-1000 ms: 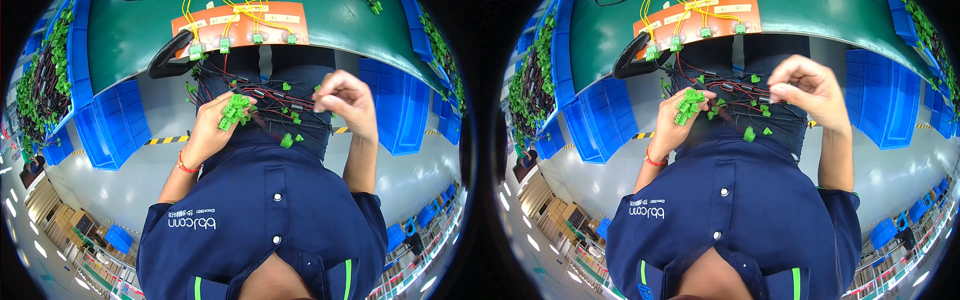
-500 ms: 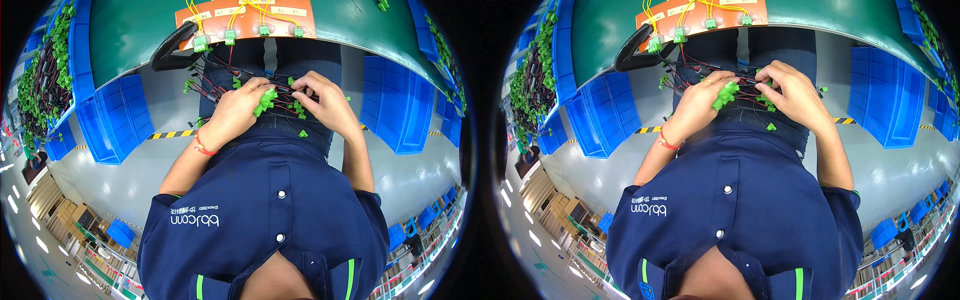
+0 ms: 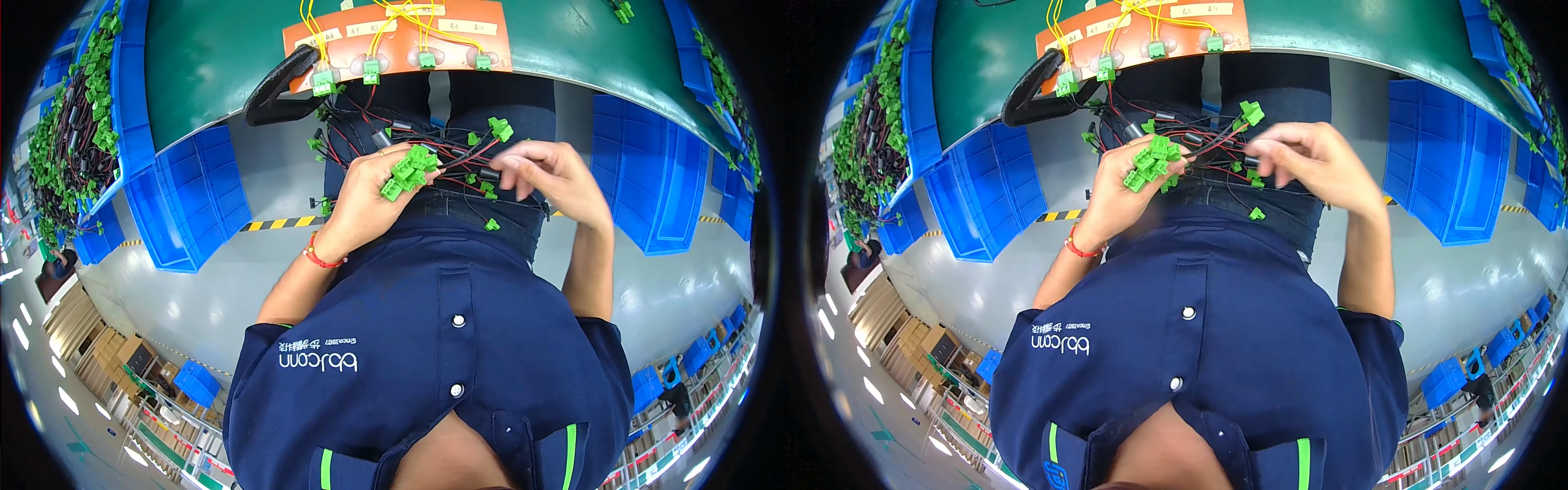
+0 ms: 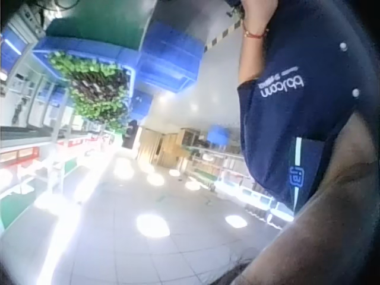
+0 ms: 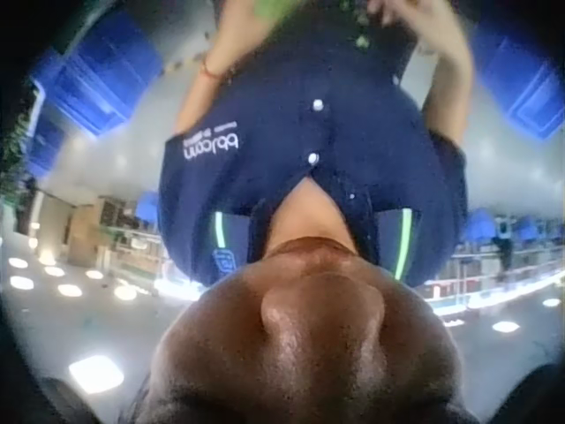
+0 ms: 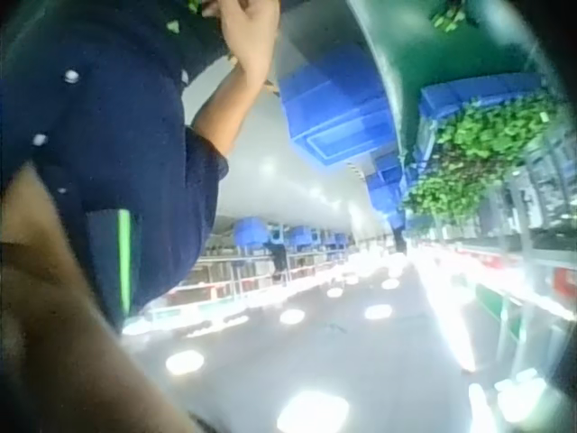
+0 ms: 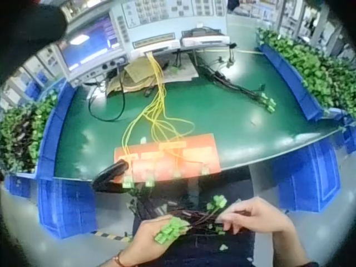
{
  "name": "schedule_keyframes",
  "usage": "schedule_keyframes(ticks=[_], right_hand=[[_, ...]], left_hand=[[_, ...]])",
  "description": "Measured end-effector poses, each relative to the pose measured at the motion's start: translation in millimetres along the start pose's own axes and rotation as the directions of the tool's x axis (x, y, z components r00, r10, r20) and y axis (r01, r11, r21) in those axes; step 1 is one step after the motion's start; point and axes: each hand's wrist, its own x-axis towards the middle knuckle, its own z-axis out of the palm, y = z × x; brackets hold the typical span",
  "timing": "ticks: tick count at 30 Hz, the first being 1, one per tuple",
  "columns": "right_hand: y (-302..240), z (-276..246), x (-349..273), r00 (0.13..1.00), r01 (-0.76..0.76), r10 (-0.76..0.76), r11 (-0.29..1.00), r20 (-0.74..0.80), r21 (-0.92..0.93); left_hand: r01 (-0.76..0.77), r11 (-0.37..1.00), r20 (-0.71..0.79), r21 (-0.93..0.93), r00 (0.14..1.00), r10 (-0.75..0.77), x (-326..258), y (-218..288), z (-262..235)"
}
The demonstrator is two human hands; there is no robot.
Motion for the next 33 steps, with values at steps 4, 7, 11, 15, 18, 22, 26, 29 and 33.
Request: schedule_keyframes(ticks=[4,7,11,15,18,22,26,29,33], right_hand=[[-3,40,19,0.976,0.112,-0.078,0.981,-0.205,0.161],[-8,56,34,0.914,0.139,-0.118,0.99,-0.387,0.025],[-23,56,37,0.909,0.066,-0.171,0.959,-0.38,-0.276],[-30,66,42,0.876,0.157,-0.27,0.943,-0.4,-0.293],[-35,69,50,0.921,0.259,-0.234,0.965,-0.311,0.041],[-43,73,65,0.961,0.269,-0.22,0.884,-0.166,0.382],[-45,76,69,0.979,0.204,-0.151,0.779,-0.139,0.593],[-46,79,71,0.984,0.175,-0.121,0.719,-0.128,0.672],[-44,76,74,0.981,0.176,-0.172,0.611,-0.087,0.772]], left_hand=[[-0.017,0.998,-0.069,0.057,0.997,0.021,-4,4,6],[-0.013,0.992,-0.093,0.124,0.995,0.025,-6,12,10],[-0.025,0.986,-0.081,0.164,0.996,0.039,-13,8,17],[-0.083,0.996,-0.215,0.022,0.973,0.086,-12,7,17],[-0.113,0.988,-0.383,-0.101,0.921,0.066,-16,5,14],[-0.068,0.989,-0.436,-0.134,0.9,0.003,-28,5,-2],[-0.095,0.987,-0.429,-0.129,0.903,0.031,-38,0,-7],[-0.121,0.986,-0.42,-0.118,0.906,0.061,-46,-6,-8],[-0.195,0.971,-0.407,-0.138,0.905,0.124,-46,-12,-6]])
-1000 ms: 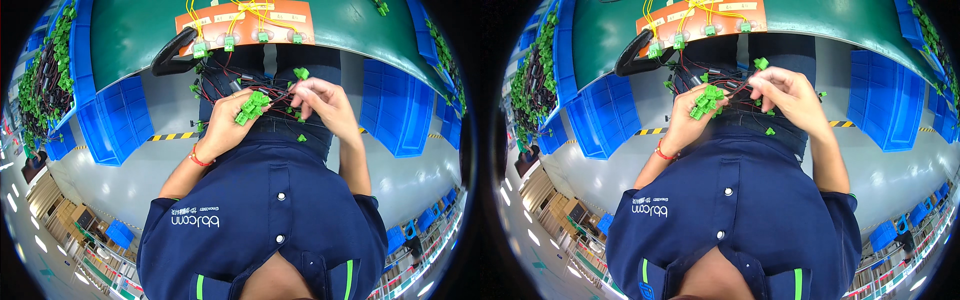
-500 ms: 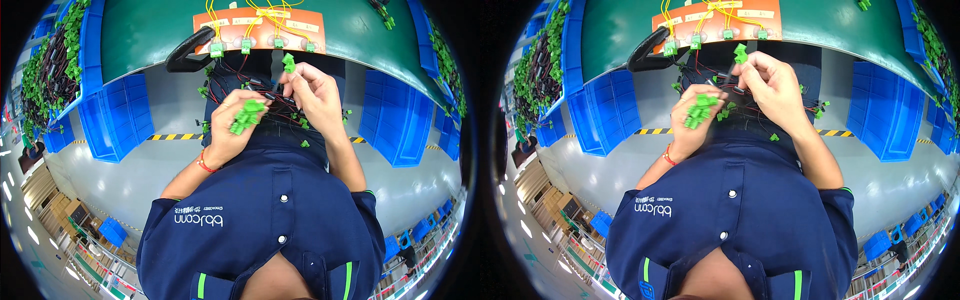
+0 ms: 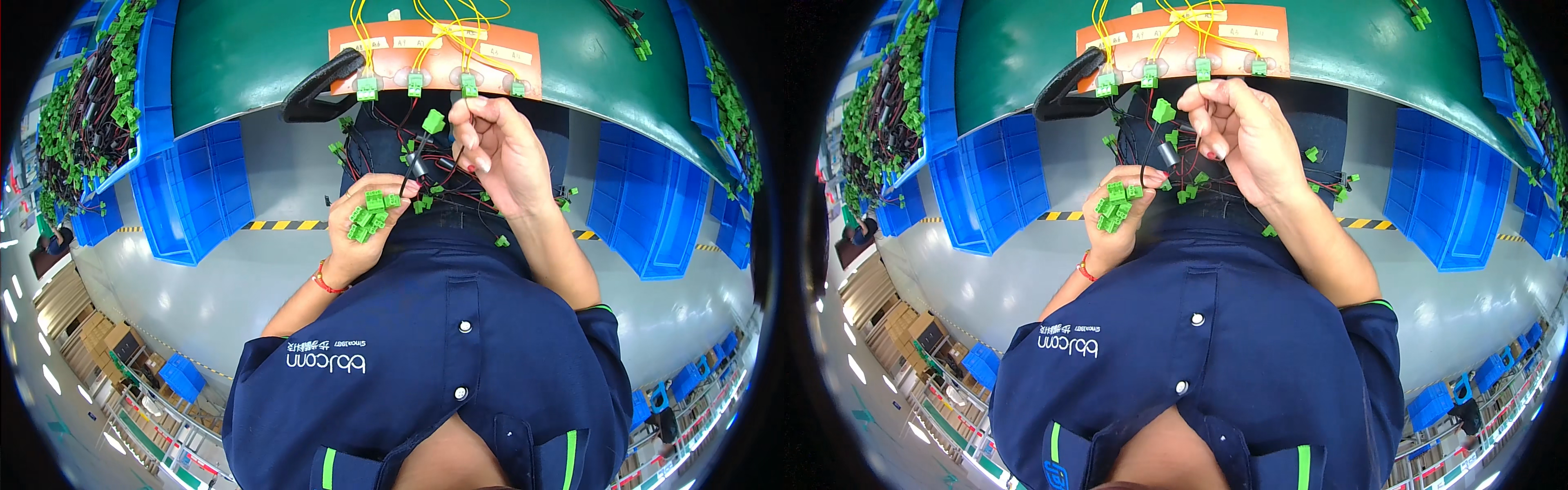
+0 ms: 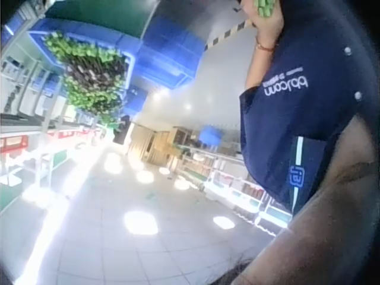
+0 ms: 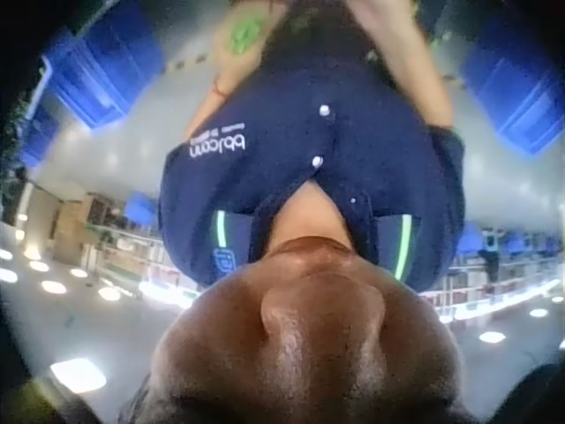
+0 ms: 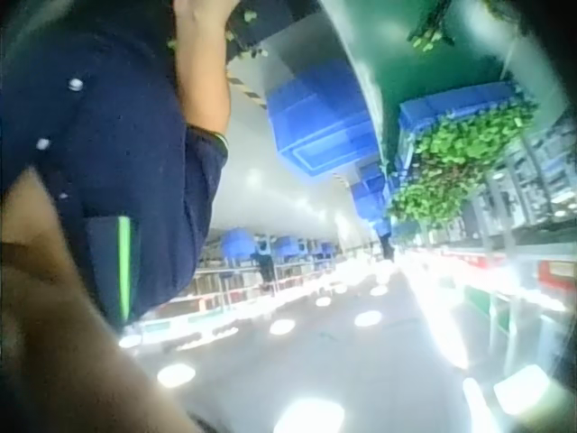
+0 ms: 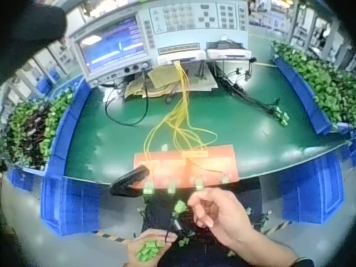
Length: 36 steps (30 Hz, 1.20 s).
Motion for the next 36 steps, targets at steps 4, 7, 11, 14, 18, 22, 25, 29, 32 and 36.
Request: schedule_keyframes(ticks=[4,7,11,14,18,22,25,29,32,36], right_hand=[[-5,-2,1,1.0,-0.008,0.007,0.991,-0.009,-0.136],[-11,1,-5,0.99,0.091,-0.129,0.883,-0.051,-0.46],[-6,-16,-34,0.955,0.272,-0.288,0.75,0.073,-0.602],[-5,-11,-42,0.973,0.199,-0.135,0.9,0.185,-0.389],[-10,-12,-39,0.928,0.133,-0.073,0.981,0.365,-0.142],[-8,-16,-37,0.939,0.17,-0.136,0.982,0.317,-0.08],[-8,-28,-35,0.987,0.154,-0.147,0.98,0.063,-0.127],[-9,-34,-28,0.95,0.207,-0.249,0.953,-0.187,-0.22],[-7,-29,-28,0.935,0.224,-0.278,0.945,-0.221,-0.238],[-1,-26,-29,0.919,0.283,-0.323,0.94,-0.226,-0.191]], left_hand=[[-0.05,0.998,0.04,0.04,0.998,0.049,5,5,1],[-0.065,0.996,0.056,0.06,0.997,0.062,9,11,4],[-0.062,0.997,0.121,0.056,0.991,0.054,16,12,5],[0.003,1.0,0.192,0.016,0.981,-0.006,21,13,9],[0.154,0.987,0.286,-0.047,0.949,-0.134,29,19,13],[0.343,0.912,0.261,-0.226,0.923,-0.283,28,18,15],[0.199,0.977,0.153,-0.073,0.971,-0.186,34,15,13],[0.228,0.945,-0.249,-0.233,0.926,-0.285,32,13,8],[0.196,0.953,-0.399,-0.231,0.874,-0.277,47,10,3],[0.273,0.94,-0.31,-0.203,0.893,-0.327,52,9,0]])
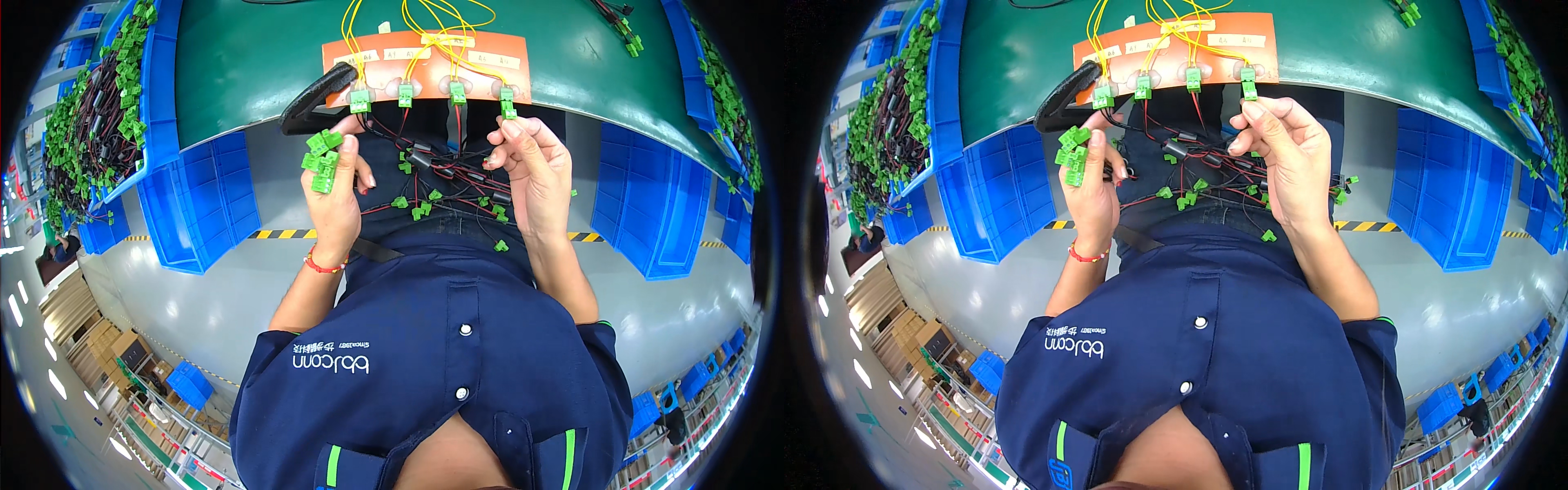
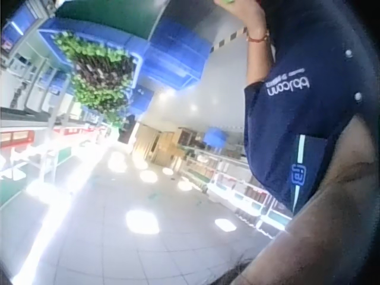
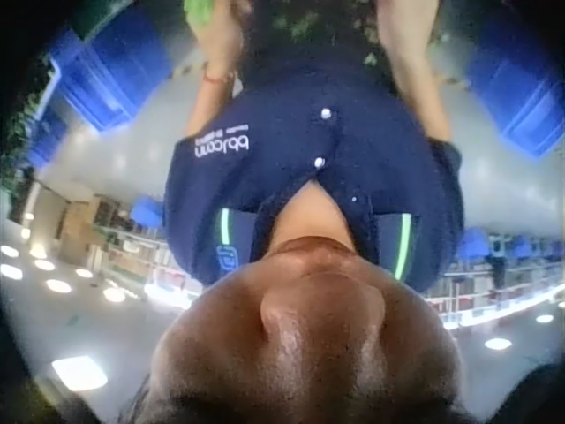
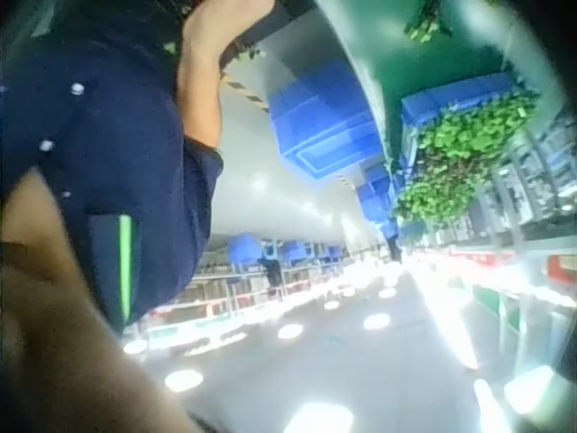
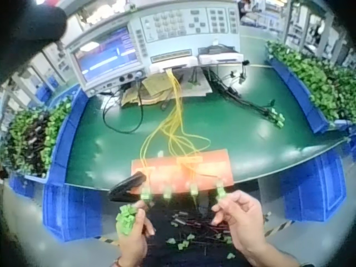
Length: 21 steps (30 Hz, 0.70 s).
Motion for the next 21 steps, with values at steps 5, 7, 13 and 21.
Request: schedule_keyframes(ticks=[5,7,13,21], right_hand=[[2,8,4,0.999,0.005,-0.002,0.997,-0.035,0.074],[3,3,7,0.999,-0.042,0.042,0.999,0.025,0.027],[16,-13,15,0.934,0.03,0.105,0.929,0.341,-0.369],[14,-22,-5,0.745,0.089,0.399,0.734,0.534,-0.673]], left_hand=[[0.075,0.994,0.188,0.086,0.978,-0.09,-1,-2,-1],[0.094,0.988,0.247,0.125,0.961,-0.123,-1,-2,-1],[0.159,0.972,0.385,0.173,0.897,-0.215,-12,4,0],[0.219,0.972,0.435,0.085,0.869,-0.234,-13,7,-5]])
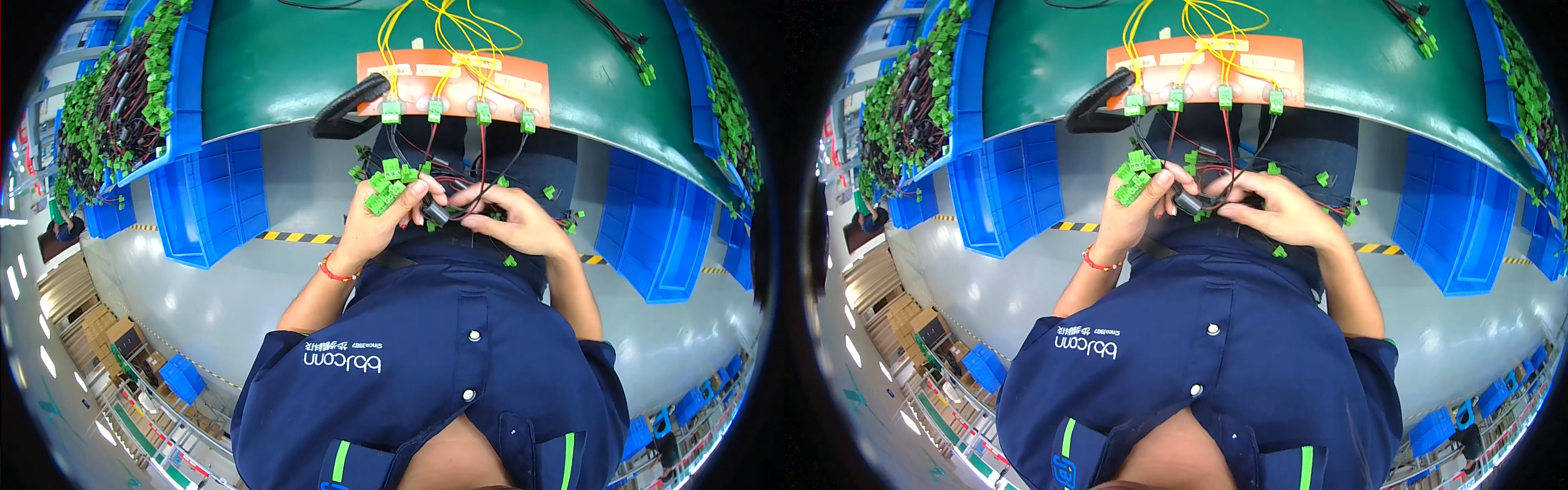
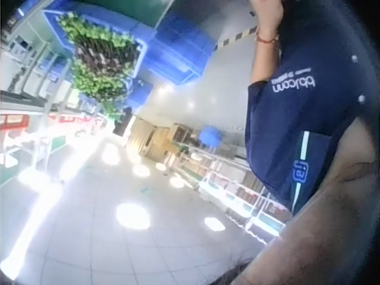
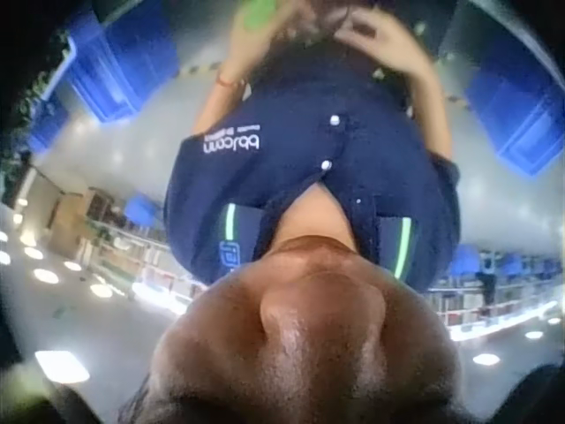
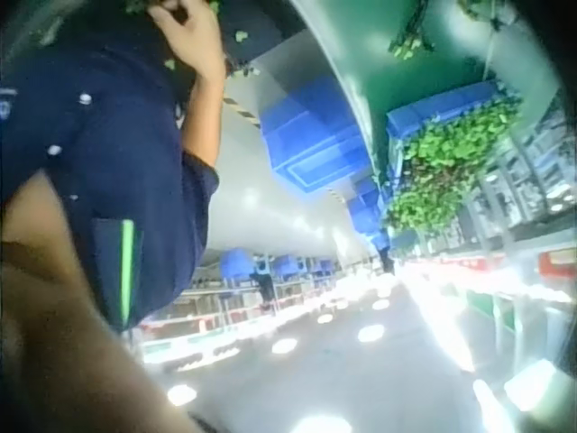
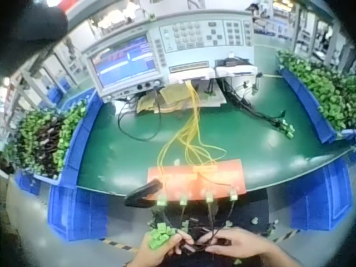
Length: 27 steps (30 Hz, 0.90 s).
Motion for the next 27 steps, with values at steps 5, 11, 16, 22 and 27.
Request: schedule_keyframes(ticks=[5,11,16,22,27], right_hand=[[-18,-40,-22,0.977,-0.001,0.003,1.0,-0.215,0.011],[-8,-60,-37,0.899,0.434,-0.276,0.666,-0.34,0.606],[-9,-48,-29,0.897,0.442,-0.313,0.593,-0.313,0.673],[-17,-38,-21,0.918,0.394,-0.255,0.656,-0.303,0.643],[-27,-32,-20,0.925,0.133,-0.05,0.971,-0.377,0.198]], left_hand=[[0.025,0.999,-0.004,0.039,1.0,-0.025,-2,11,-7],[-0.155,0.982,-0.131,-0.104,0.981,0.141,20,17,-8],[-0.182,0.91,-0.214,-0.374,0.971,0.106,32,22,11],[-0.17,0.914,-0.266,-0.368,0.961,0.072,31,19,25],[-0.075,0.929,-0.156,-0.363,0.988,0.019,29,23,23]])
